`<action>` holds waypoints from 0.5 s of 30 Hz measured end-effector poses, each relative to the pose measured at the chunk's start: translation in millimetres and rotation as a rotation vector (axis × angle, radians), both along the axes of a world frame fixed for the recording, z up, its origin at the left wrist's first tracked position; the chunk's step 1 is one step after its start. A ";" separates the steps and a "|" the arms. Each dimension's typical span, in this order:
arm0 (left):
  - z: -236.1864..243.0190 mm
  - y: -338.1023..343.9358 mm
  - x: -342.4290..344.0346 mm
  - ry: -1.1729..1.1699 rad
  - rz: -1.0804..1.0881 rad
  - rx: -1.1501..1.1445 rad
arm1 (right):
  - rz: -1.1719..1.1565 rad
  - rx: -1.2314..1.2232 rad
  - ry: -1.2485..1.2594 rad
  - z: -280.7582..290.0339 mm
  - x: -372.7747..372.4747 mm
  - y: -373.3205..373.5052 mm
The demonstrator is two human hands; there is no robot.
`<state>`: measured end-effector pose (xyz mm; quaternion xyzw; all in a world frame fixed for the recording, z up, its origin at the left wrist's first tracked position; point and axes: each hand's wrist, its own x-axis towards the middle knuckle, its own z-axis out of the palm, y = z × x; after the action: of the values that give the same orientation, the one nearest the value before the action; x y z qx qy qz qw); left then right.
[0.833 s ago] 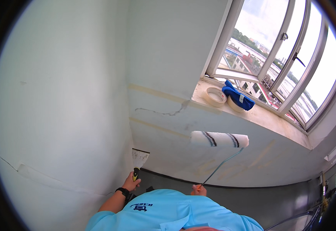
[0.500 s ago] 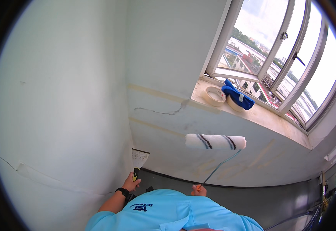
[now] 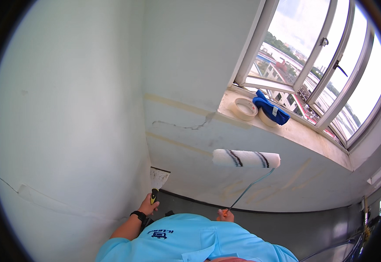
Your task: Using a scraper and a roller to repair a section of a white wall, followed by applying tape and wiping with a cloth.
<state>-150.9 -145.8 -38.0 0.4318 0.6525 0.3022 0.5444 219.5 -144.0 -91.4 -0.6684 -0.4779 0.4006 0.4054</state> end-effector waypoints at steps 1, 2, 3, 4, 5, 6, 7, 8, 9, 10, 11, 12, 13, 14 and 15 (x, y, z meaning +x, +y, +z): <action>-1.3 -0.4 -0.1 -0.002 0.007 -0.005 | 0.007 -0.012 -0.001 5.8 -1.8 -0.1; -1.8 0.8 -0.1 0.001 0.001 -0.005 | 0.016 -0.017 -0.003 5.9 -1.7 0.9; -1.3 1.0 -0.2 0.003 -0.002 -0.006 | 0.022 0.023 0.007 6.8 -1.8 1.5; 0.0 1.5 0.3 0.001 0.012 -0.013 | 0.031 0.063 0.017 8.8 -2.3 2.2; 1.6 1.9 1.6 -0.001 0.011 -0.016 | 0.031 0.041 0.035 12.0 -2.1 1.1; 1.1 0.8 2.0 -0.001 0.010 -0.018 | 0.046 0.034 0.036 6.9 0.4 -1.2; -2.7 2.4 0.8 -0.014 0.005 -0.007 | 0.040 0.050 0.009 -5.1 5.2 1.7; -5.1 5.9 0.5 -0.012 0.029 -0.009 | 0.034 0.066 -0.018 -19.1 10.9 5.0; -4.0 10.4 2.6 -0.009 0.011 -0.012 | 0.005 0.080 0.006 -40.3 18.5 6.5; -4.0 7.0 4.5 -0.010 -0.006 -0.024 | 0.017 0.042 0.010 -25.8 16.2 4.1; -5.6 3.7 5.3 -0.012 0.013 -0.042 | 0.013 0.057 -0.004 -32.6 19.2 4.7; -5.4 5.7 6.4 -0.015 0.006 -0.033 | -0.001 0.078 -0.018 -37.8 22.9 6.2; -5.5 6.9 7.0 -0.019 0.003 -0.024 | 0.010 0.098 -0.057 -29.4 21.2 7.8; -4.6 6.0 6.9 -0.024 0.014 -0.035 | 0.022 0.087 -0.061 -20.1 17.0 9.4; -3.5 7.5 8.3 -0.018 0.024 -0.017 | 0.028 0.123 -0.087 -7.8 12.2 11.8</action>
<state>-142.6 -138.2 -41.5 0.4164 0.6554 0.3071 0.5502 231.7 -132.1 -99.2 -0.6524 -0.5280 0.3468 0.4187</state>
